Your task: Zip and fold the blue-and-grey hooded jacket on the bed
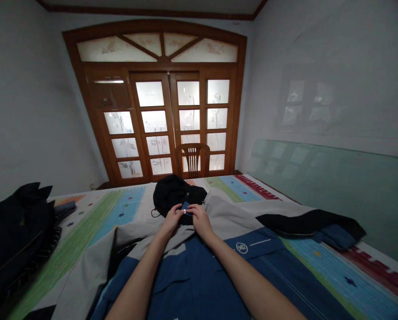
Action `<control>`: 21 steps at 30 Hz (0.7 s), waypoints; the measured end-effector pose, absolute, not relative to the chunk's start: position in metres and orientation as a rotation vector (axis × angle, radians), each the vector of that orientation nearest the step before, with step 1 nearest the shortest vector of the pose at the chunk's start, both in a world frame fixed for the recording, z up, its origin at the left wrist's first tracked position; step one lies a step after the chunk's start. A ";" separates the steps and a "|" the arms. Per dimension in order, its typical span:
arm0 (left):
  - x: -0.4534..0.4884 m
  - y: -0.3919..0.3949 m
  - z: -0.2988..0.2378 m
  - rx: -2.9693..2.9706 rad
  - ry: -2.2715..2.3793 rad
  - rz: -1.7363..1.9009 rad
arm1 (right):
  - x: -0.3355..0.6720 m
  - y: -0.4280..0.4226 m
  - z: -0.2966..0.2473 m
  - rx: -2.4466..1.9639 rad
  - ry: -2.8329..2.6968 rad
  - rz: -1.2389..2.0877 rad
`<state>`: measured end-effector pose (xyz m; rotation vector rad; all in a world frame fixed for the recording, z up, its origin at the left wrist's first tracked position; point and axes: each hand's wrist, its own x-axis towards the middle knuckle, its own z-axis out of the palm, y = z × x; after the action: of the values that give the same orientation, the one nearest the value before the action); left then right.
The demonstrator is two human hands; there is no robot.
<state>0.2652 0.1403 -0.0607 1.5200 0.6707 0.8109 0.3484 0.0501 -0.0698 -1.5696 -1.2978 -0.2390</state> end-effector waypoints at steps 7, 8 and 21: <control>0.266 0.139 -0.063 1.528 0.631 0.836 | 0.349 0.050 -0.070 -1.583 -1.293 -0.231; 0.266 0.138 -0.063 1.531 0.627 0.842 | 0.350 0.050 -0.070 -1.584 -1.293 -0.230; 0.265 0.134 -0.059 1.695 0.523 0.884 | 0.349 0.048 -0.067 -1.608 -1.310 -0.239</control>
<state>0.2646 0.1343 -0.0591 1.6949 0.5229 0.8839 0.3495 0.0479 -0.0673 -1.6078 -1.3104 -0.2389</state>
